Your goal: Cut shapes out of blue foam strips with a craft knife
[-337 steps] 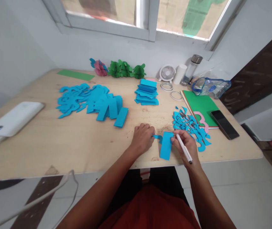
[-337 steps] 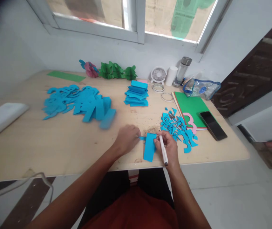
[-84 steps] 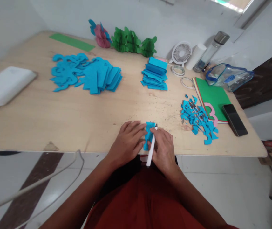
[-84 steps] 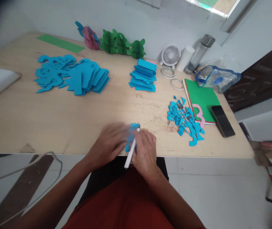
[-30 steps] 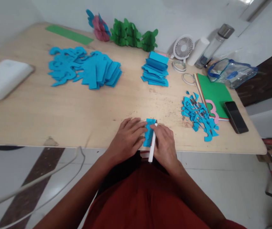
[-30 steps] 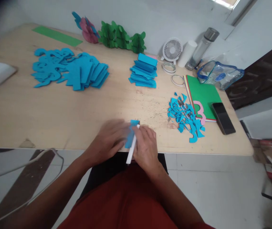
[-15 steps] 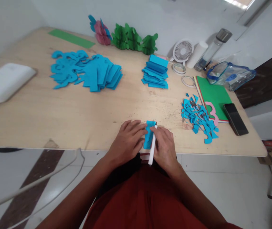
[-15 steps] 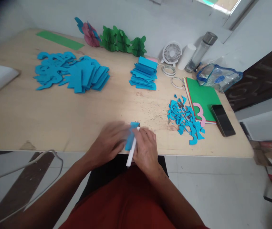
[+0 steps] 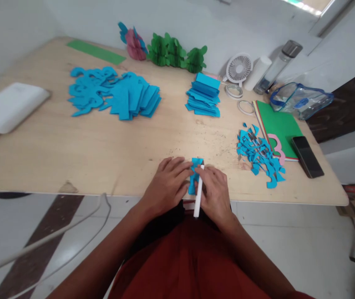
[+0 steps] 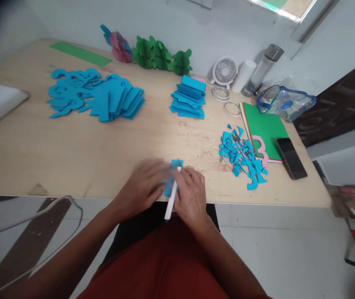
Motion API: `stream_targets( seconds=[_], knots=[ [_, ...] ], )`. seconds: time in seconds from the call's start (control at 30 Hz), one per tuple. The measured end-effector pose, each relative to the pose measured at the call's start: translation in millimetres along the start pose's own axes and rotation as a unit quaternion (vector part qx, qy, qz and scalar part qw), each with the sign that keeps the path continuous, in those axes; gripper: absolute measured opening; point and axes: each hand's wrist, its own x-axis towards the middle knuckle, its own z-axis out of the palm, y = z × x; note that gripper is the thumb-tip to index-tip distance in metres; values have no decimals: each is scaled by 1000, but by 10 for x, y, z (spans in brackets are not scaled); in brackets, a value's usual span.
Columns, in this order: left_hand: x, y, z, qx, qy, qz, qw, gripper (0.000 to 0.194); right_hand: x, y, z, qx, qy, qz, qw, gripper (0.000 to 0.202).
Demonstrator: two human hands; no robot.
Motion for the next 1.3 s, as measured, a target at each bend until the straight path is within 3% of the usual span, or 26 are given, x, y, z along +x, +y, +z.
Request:
stream_targets(
  seconds=[0.37, 0.67, 1.3],
  knots=[
    [-49, -25, -27, -36, 33, -18, 999, 28, -6, 6, 4, -4, -5, -8, 1000, 42],
    [-109, 12, -35, 13, 79, 28, 996, 23, -1, -8, -12, 2, -15, 3, 1000, 43],
    [-116, -8, -13, 39, 69, 44, 996, 26, -7, 15, 7, 10, -5, 0, 1000, 38]
  ],
)
